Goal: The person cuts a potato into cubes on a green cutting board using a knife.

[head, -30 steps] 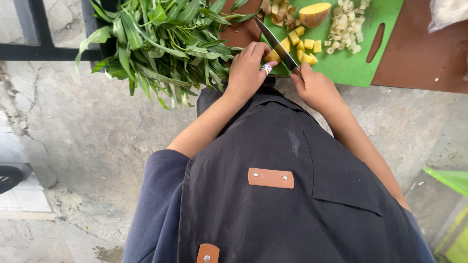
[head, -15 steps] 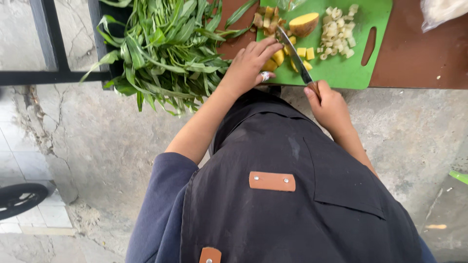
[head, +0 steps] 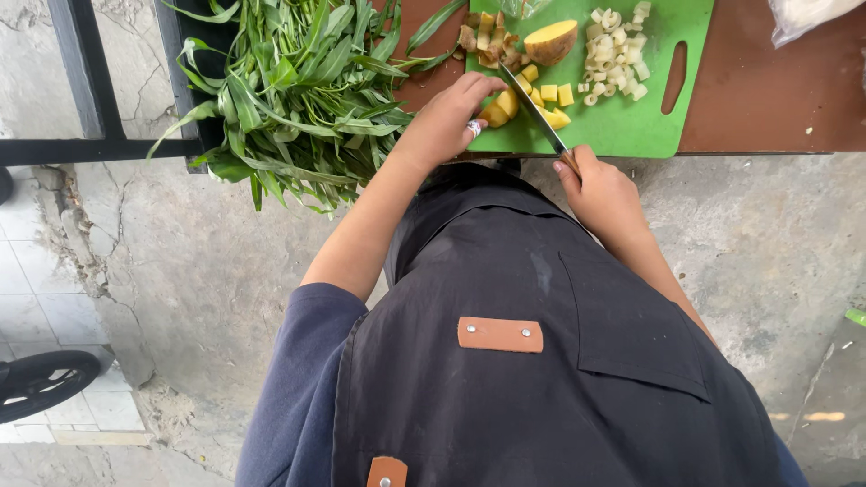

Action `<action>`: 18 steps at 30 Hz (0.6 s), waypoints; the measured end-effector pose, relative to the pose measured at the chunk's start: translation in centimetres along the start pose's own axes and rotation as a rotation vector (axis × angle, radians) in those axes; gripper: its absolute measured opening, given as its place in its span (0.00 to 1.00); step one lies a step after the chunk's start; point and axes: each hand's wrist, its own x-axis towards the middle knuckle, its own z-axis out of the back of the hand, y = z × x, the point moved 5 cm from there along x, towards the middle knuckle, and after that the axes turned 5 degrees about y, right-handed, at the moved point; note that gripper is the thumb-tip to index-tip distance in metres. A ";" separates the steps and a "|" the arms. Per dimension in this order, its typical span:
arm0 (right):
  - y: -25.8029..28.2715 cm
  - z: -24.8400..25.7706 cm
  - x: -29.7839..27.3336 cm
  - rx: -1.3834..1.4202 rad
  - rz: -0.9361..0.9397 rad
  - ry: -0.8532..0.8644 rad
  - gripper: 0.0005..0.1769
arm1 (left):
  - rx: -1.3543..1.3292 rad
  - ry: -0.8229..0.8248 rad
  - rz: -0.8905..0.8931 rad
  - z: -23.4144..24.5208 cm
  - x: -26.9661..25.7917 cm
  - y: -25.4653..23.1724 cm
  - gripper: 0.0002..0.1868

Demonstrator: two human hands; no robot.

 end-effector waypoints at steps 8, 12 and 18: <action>0.7 0.3 0.1 0.082 -0.002 0.022 0.17 | 0.159 -0.172 -0.102 -1.3 -1.1 0.1 0.22; 0.7 0.1 0.1 0.122 0.026 0.048 0.17 | 0.181 -0.199 -0.129 -1.6 -1.4 0.2 0.22; 0.8 0.7 0.4 0.012 -0.010 0.145 0.20 | 0.204 -0.183 -0.124 -1.8 -1.2 0.6 0.24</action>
